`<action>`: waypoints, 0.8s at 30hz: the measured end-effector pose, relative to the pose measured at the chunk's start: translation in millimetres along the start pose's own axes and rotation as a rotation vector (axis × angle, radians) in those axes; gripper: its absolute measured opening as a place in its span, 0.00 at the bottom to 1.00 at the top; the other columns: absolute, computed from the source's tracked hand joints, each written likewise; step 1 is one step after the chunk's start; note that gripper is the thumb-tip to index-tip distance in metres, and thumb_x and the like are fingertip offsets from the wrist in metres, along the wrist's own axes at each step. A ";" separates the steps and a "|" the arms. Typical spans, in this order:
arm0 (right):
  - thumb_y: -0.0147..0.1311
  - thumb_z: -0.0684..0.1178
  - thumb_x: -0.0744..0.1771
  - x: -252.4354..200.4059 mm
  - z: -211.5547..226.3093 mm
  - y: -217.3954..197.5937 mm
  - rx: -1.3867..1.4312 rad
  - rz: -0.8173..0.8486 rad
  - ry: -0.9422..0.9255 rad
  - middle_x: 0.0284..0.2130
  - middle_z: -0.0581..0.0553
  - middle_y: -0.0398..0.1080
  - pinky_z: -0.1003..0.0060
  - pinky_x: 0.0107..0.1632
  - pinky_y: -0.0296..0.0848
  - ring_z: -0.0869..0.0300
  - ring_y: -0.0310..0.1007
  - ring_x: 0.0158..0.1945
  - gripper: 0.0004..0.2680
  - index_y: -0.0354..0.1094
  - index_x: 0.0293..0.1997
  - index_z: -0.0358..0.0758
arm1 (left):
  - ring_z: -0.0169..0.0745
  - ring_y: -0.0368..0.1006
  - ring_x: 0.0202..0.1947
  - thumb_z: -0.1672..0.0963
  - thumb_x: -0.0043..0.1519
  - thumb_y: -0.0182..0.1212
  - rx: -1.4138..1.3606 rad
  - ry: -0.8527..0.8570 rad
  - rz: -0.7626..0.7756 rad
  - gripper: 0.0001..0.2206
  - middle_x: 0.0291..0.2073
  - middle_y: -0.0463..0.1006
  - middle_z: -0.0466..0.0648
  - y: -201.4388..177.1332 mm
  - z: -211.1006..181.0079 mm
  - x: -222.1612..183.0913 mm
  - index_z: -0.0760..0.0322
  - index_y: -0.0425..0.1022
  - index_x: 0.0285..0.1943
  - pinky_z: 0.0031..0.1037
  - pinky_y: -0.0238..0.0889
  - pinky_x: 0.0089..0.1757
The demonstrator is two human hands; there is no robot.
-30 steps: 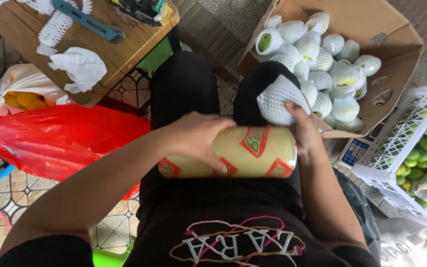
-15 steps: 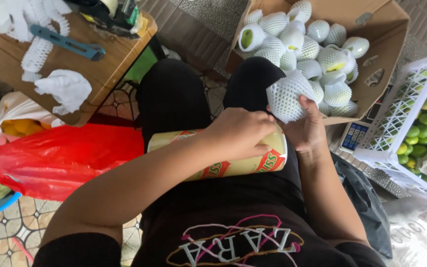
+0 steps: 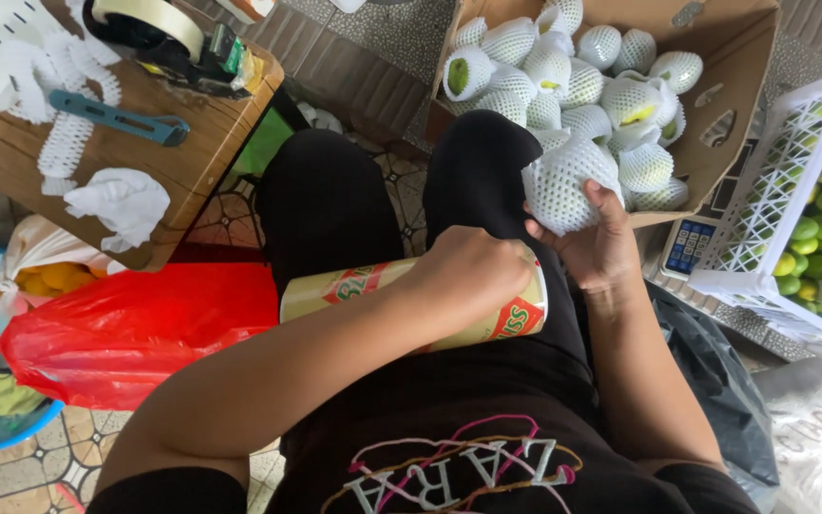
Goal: Wrapping individual fruits in protective foam nets and packing them into a cardboard box.
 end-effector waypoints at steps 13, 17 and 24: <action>0.59 0.58 0.62 1.2 -9.5 -2.2 0.026 -0.022 0.017 0.53 0.42 0.74 0.41 0.48 0.81 0.46 0.78 0.52 0.22 0.66 0.61 0.42 | 0.45 0.75 0.22 0.58 0.56 0.62 -0.040 0.010 -0.048 0.03 0.25 0.76 0.44 -6.5 8.1 -4.0 0.58 0.73 0.31 0.34 0.66 0.22; 0.59 0.58 0.62 -1.2 -5.9 0.2 0.026 -0.016 0.003 0.52 0.42 0.75 0.40 0.47 0.81 0.47 0.78 0.51 0.22 0.66 0.61 0.42 | 0.49 0.77 0.22 0.57 0.59 0.59 -0.158 -0.046 -0.005 0.05 0.25 0.77 0.42 -17.8 22.3 -0.5 0.57 0.72 0.30 0.33 0.69 0.23; 0.59 0.57 0.63 -0.5 -9.1 -3.0 0.049 -0.023 0.005 0.53 0.42 0.74 0.40 0.47 0.82 0.46 0.78 0.51 0.21 0.66 0.60 0.41 | 0.51 0.78 0.22 0.55 0.55 0.63 -0.194 -0.102 0.020 0.04 0.28 0.79 0.47 -26.1 13.0 1.3 0.57 0.74 0.31 0.37 0.69 0.23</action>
Point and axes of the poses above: each hand's wrist, its own x-axis towards the middle knuckle, its own y-axis out of the palm, z = x × y, the point moved 8 cm from there along x, towards the middle knuckle
